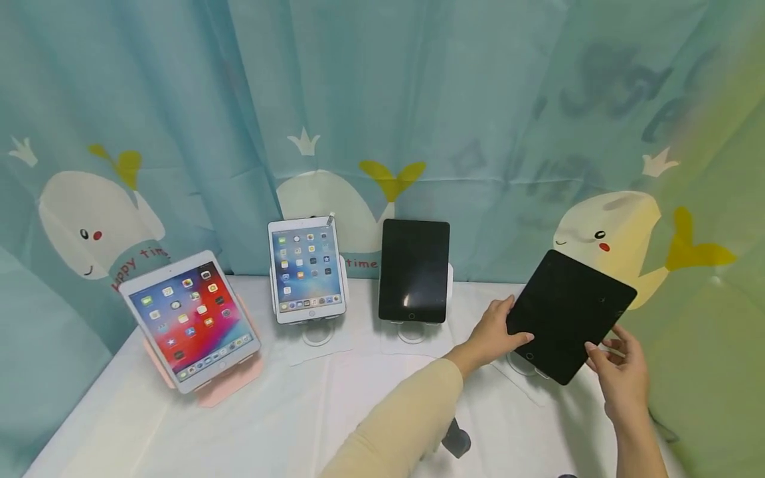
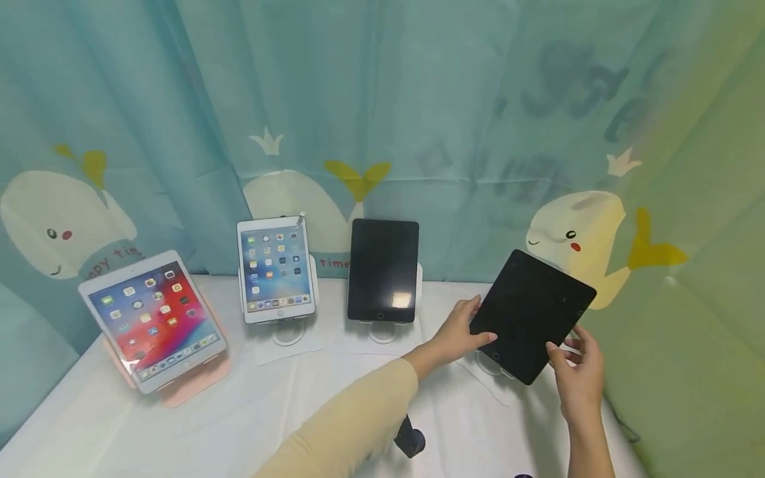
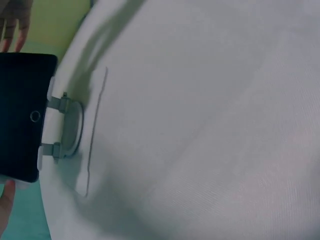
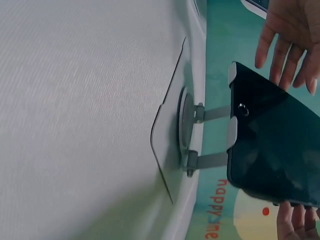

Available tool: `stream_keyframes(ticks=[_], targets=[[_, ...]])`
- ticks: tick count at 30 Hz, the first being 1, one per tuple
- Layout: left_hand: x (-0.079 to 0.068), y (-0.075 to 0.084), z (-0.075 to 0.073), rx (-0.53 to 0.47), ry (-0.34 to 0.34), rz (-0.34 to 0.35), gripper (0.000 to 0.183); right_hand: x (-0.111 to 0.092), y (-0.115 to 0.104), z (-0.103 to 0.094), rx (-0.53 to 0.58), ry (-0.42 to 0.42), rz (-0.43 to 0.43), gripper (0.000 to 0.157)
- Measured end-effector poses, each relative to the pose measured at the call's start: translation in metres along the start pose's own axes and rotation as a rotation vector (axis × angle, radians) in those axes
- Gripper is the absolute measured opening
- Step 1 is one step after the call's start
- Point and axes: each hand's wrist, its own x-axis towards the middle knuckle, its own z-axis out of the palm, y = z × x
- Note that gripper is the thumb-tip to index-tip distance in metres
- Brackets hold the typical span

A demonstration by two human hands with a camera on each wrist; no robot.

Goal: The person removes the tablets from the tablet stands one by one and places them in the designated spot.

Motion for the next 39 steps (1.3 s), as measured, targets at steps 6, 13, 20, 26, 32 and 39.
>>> stream_keyframes(ticks=[6, 13, 20, 26, 32, 39], targets=[[-0.003, -0.004, 0.004, -0.041, 0.016, -0.04, 0.075, -0.001, 0.008, -0.003, 0.059, -0.094, -0.104, 0.043], [-0.004, -0.006, 0.009, -0.136, 0.039, -0.056, 0.077, -0.004, 0.014, 0.0, 0.054, -0.141, -0.208, 0.048], [0.0, -0.008, 0.01, -0.183, 0.063, -0.018, 0.073, -0.006, 0.016, 0.003, -0.242, -0.051, -0.274, 0.055], [0.001, -0.005, 0.007, -0.233, 0.079, 0.001, 0.062, -0.014, 0.018, 0.008, -0.321, 0.042, -0.372, 0.053], [0.004, 0.003, 0.003, -0.188, 0.104, 0.045, 0.054, -0.017, 0.023, 0.012, -0.372, 0.119, -0.506, 0.049], [0.007, 0.008, 0.004, 0.107, 0.221, 0.11, 0.055, -0.014, 0.023, 0.011, -0.336, 0.118, -0.543, 0.051]])
